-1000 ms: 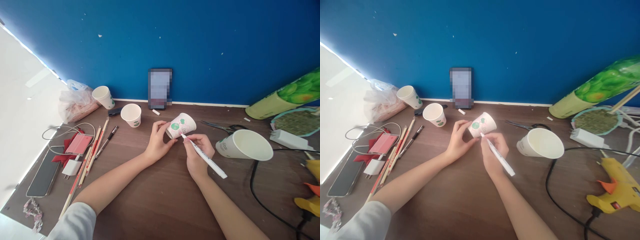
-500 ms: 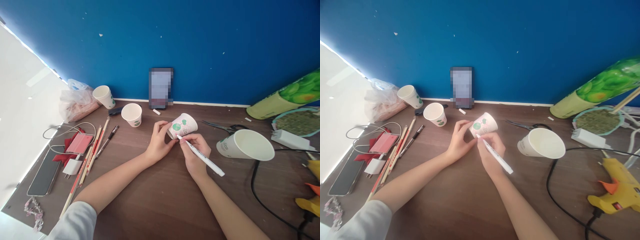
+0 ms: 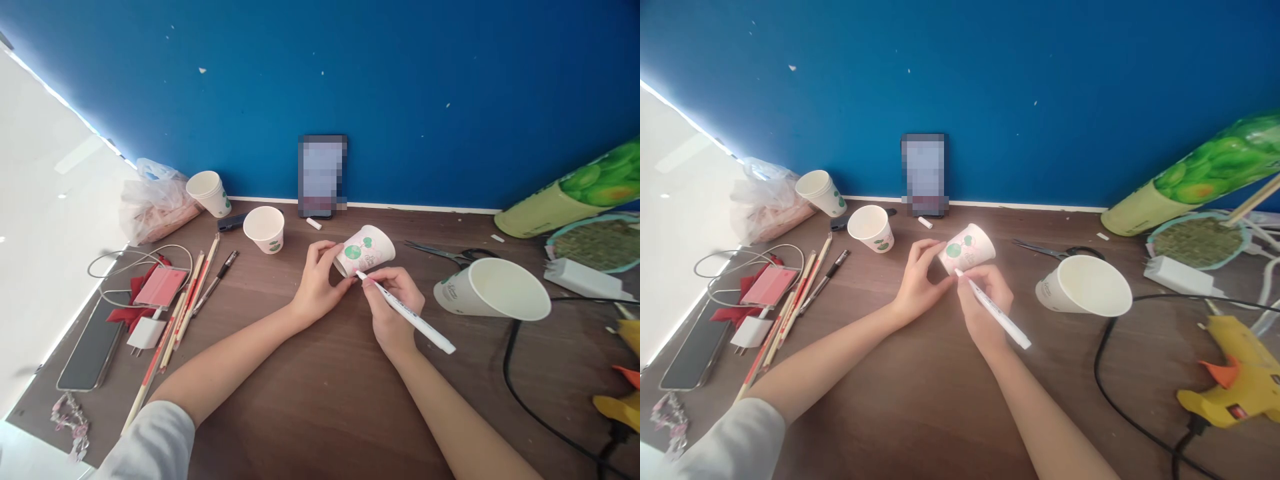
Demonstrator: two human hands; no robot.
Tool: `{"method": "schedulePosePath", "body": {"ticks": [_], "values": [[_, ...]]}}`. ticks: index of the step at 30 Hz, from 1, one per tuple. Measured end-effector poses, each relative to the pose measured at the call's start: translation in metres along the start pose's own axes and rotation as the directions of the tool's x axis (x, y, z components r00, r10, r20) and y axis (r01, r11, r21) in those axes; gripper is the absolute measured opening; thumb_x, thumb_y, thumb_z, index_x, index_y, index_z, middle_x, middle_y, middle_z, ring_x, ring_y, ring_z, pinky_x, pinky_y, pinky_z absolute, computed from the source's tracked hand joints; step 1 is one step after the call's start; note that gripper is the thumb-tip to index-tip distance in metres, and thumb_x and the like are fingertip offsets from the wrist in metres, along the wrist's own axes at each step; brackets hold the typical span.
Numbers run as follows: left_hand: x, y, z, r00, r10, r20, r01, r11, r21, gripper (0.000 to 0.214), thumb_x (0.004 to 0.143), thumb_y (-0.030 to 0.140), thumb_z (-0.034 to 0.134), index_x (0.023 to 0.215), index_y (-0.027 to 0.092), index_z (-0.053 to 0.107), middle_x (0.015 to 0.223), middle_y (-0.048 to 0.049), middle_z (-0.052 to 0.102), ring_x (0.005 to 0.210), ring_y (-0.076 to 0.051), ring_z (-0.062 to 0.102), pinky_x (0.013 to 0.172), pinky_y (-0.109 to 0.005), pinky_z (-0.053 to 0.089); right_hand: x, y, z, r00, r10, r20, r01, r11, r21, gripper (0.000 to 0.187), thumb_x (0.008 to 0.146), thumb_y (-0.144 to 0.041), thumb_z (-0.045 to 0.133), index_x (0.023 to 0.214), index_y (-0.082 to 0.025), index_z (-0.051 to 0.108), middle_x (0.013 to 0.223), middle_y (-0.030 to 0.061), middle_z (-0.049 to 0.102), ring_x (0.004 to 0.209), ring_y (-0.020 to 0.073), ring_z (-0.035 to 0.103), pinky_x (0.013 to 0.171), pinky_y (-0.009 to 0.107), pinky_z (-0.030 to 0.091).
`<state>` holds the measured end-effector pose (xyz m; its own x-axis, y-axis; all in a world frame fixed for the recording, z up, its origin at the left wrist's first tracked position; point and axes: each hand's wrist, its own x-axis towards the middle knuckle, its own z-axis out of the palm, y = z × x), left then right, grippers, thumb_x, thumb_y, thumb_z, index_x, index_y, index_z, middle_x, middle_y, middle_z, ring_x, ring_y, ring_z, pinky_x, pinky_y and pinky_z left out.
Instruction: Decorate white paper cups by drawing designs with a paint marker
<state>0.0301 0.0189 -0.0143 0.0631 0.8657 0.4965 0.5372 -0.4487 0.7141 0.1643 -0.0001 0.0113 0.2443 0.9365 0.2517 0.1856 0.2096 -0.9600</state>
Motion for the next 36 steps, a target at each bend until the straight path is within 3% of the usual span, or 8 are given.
{"method": "schedulePosePath", "body": {"ticks": [14,26,36], "values": [[0.000,-0.001,0.001,1.000,0.010,-0.011,-0.010,1.000,-0.007,0.050,0.080,0.025,0.069,0.125,0.023,0.047,0.121,-0.0102,0.045,0.115,-0.024,0.054,0.100,-0.044,0.048,0.000,0.005,-0.001,1.000,-0.016,-0.008,0.016,1.000,0.006,0.007,0.072,-0.021,0.064,0.067,-0.020,0.059,0.062,-0.0025,0.060,0.053,0.0119,0.054,0.049,0.025,0.043],[-0.001,0.001,0.001,1.000,-0.029,-0.010,0.029,1.000,-0.001,0.051,0.080,0.023,0.067,0.126,0.022,0.045,0.123,-0.0111,0.042,0.118,-0.025,0.052,0.103,-0.045,0.045,-0.002,0.006,-0.001,0.995,-0.001,-0.097,0.005,0.999,0.037,0.008,0.074,-0.022,0.065,0.070,-0.020,0.058,0.062,-0.0028,0.061,0.054,0.0132,0.056,0.052,0.027,0.044],[-0.001,0.009,-0.001,0.998,-0.066,-0.012,0.066,0.998,-0.023,0.046,0.082,0.031,0.064,0.124,0.019,0.049,0.125,-0.0129,0.045,0.119,-0.026,0.054,0.103,-0.045,0.047,-0.002,0.005,0.000,0.994,-0.009,-0.105,0.013,0.999,0.044,0.007,0.074,-0.022,0.065,0.071,-0.020,0.059,0.065,-0.0022,0.062,0.055,0.0131,0.057,0.054,0.027,0.045]]}}
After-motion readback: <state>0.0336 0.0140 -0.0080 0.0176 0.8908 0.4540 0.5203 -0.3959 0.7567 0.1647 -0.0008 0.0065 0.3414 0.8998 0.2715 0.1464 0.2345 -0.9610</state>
